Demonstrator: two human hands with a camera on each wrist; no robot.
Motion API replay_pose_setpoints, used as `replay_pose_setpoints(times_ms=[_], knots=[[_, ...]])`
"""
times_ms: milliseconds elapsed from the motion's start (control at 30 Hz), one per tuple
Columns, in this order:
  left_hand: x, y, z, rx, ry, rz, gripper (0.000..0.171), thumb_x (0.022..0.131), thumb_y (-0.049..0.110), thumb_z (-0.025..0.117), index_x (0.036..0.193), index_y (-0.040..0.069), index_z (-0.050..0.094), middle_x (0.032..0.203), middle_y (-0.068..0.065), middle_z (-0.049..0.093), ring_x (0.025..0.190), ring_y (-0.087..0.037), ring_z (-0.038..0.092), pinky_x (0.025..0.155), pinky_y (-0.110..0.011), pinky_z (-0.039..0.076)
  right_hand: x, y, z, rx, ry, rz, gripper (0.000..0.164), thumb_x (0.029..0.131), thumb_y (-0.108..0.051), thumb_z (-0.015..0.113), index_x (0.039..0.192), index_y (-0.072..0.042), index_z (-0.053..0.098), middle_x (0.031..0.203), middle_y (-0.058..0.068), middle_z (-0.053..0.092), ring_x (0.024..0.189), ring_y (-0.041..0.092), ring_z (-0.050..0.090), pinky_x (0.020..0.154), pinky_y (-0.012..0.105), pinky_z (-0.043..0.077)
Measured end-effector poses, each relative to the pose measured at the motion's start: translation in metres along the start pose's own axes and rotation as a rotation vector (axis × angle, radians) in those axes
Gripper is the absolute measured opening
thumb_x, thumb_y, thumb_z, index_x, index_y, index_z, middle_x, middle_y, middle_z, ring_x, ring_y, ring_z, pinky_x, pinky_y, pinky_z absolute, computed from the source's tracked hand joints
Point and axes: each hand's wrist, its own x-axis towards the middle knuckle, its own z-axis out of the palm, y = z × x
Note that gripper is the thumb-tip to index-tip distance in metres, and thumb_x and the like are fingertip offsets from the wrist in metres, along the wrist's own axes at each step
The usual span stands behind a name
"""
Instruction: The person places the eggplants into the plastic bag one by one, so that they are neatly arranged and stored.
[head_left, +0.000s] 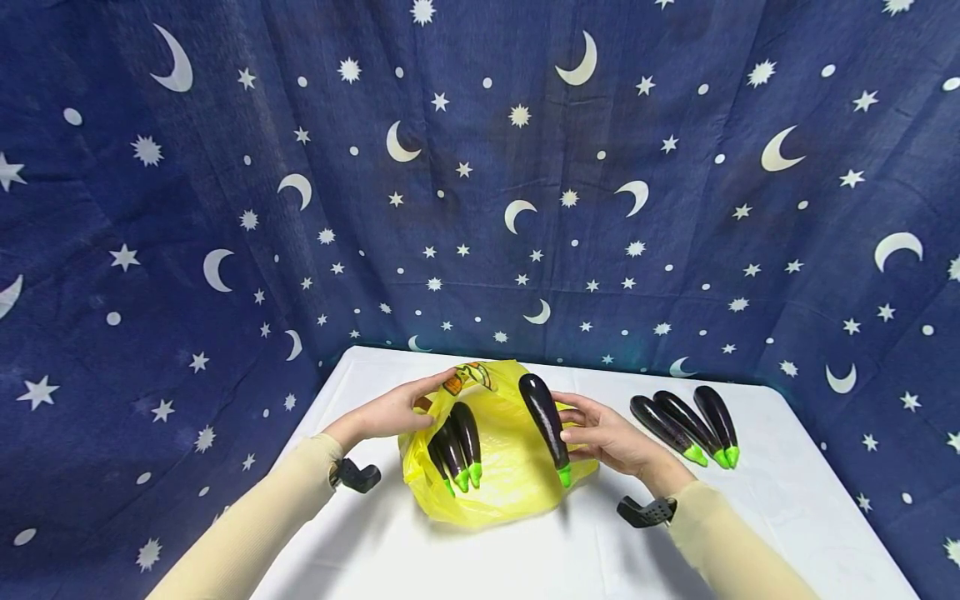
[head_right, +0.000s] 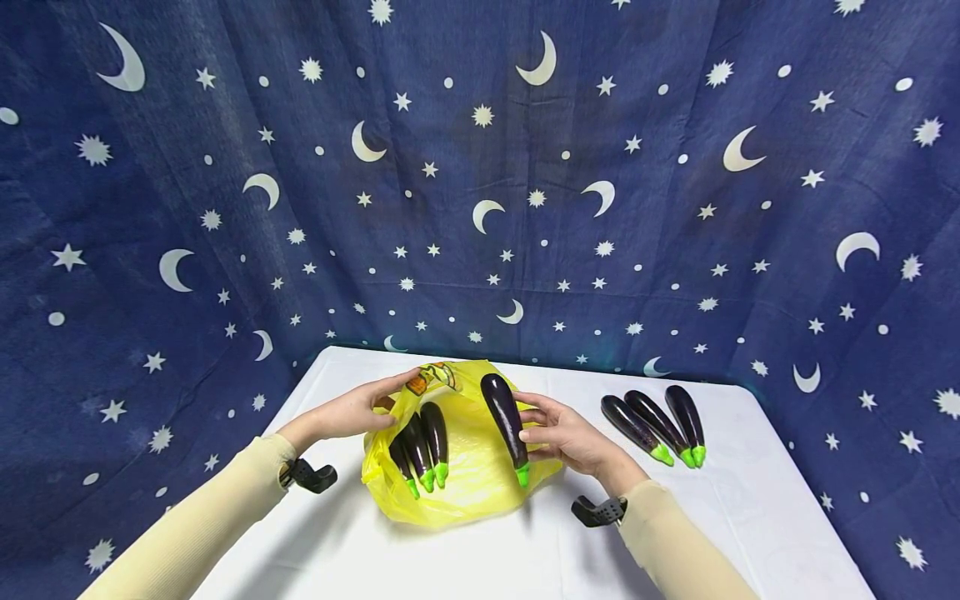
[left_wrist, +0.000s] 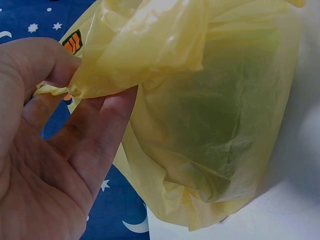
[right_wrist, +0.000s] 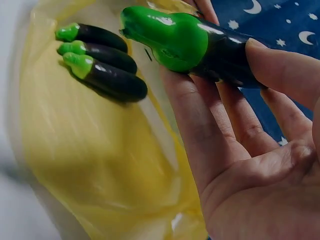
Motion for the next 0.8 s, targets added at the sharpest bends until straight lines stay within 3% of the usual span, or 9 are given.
replay_pose_setpoints(times_ms=[500, 800], knots=[[0.001, -0.003, 0.001, -0.012, 0.007, 0.025, 0.087, 0.091, 0.002, 0.062, 0.165, 0.027, 0.024, 0.163, -0.006, 0.035, 0.133, -0.032, 0.053, 0.113, -0.048, 0.04, 0.031, 0.03, 0.031, 0.026, -0.044, 0.107, 0.073, 0.096, -0.002, 0.067, 0.16, -0.006, 0.031, 0.138, 0.019, 0.058, 0.11, 0.029, 0.068, 0.085, 0.046, 0.06], [0.001, -0.004, 0.001, -0.016, 0.013, 0.047, 0.087, 0.09, 0.0, 0.062, 0.165, 0.024, 0.024, 0.164, -0.007, 0.034, 0.136, -0.032, 0.05, 0.113, -0.049, 0.04, 0.056, 0.053, 0.046, 0.036, 0.034, 0.124, 0.073, 0.096, -0.005, 0.068, 0.16, -0.01, 0.033, 0.142, 0.022, 0.056, 0.114, 0.032, 0.066, 0.087, 0.049, 0.059]])
